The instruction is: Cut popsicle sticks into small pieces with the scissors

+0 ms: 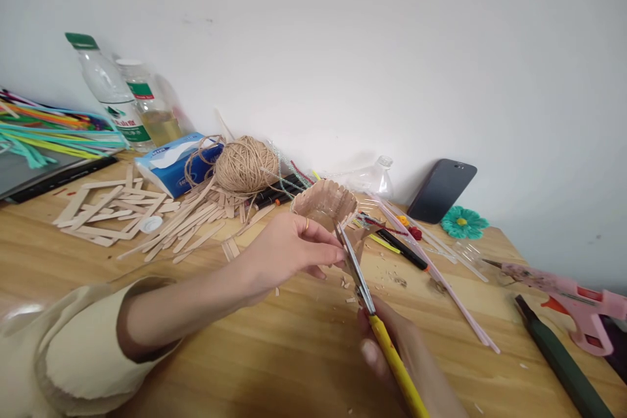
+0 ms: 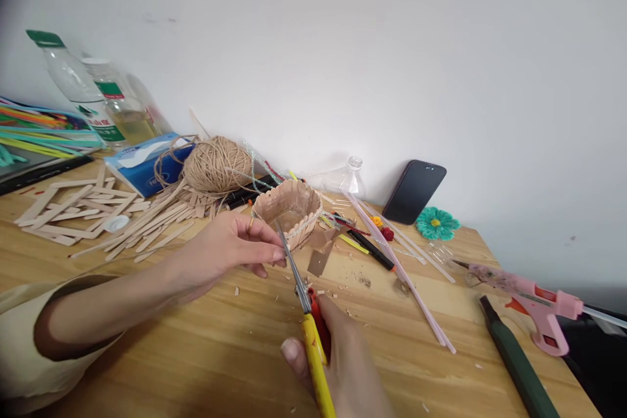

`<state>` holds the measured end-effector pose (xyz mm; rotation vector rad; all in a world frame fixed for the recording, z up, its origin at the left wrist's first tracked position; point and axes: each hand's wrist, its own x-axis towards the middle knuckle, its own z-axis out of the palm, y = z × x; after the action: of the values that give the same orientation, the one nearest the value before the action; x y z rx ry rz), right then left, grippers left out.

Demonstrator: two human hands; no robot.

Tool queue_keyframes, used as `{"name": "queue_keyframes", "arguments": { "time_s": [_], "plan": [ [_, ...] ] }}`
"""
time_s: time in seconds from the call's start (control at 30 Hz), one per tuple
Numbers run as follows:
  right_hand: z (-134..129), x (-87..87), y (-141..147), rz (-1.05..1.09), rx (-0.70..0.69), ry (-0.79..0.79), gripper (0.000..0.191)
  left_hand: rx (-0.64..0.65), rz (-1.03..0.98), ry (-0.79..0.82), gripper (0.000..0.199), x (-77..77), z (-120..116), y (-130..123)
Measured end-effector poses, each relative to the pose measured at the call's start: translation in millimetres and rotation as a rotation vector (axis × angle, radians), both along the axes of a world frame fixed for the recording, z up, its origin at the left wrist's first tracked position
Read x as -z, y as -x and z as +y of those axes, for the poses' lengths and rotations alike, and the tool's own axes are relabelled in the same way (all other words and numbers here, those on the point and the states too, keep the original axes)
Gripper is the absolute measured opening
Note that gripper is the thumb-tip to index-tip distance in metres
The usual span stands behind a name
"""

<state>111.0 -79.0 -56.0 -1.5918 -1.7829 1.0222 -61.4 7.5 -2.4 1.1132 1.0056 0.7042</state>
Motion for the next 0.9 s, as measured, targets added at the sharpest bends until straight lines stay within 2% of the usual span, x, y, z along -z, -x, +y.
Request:
{"name": "queue_keyframes", "arguments": {
  "time_s": [0.67,0.9],
  "plan": [
    [0.2,3.6,-0.7,-0.033,0.024,0.031,0.06,0.008,-0.022,0.012,0.004,-0.2,-0.6,0.0],
    [1.6,-4.9,1.3,0.01,-0.022,0.0,0.061,0.017,-0.031,0.009,0.005,-2.3,-0.7,0.5]
  ]
}}
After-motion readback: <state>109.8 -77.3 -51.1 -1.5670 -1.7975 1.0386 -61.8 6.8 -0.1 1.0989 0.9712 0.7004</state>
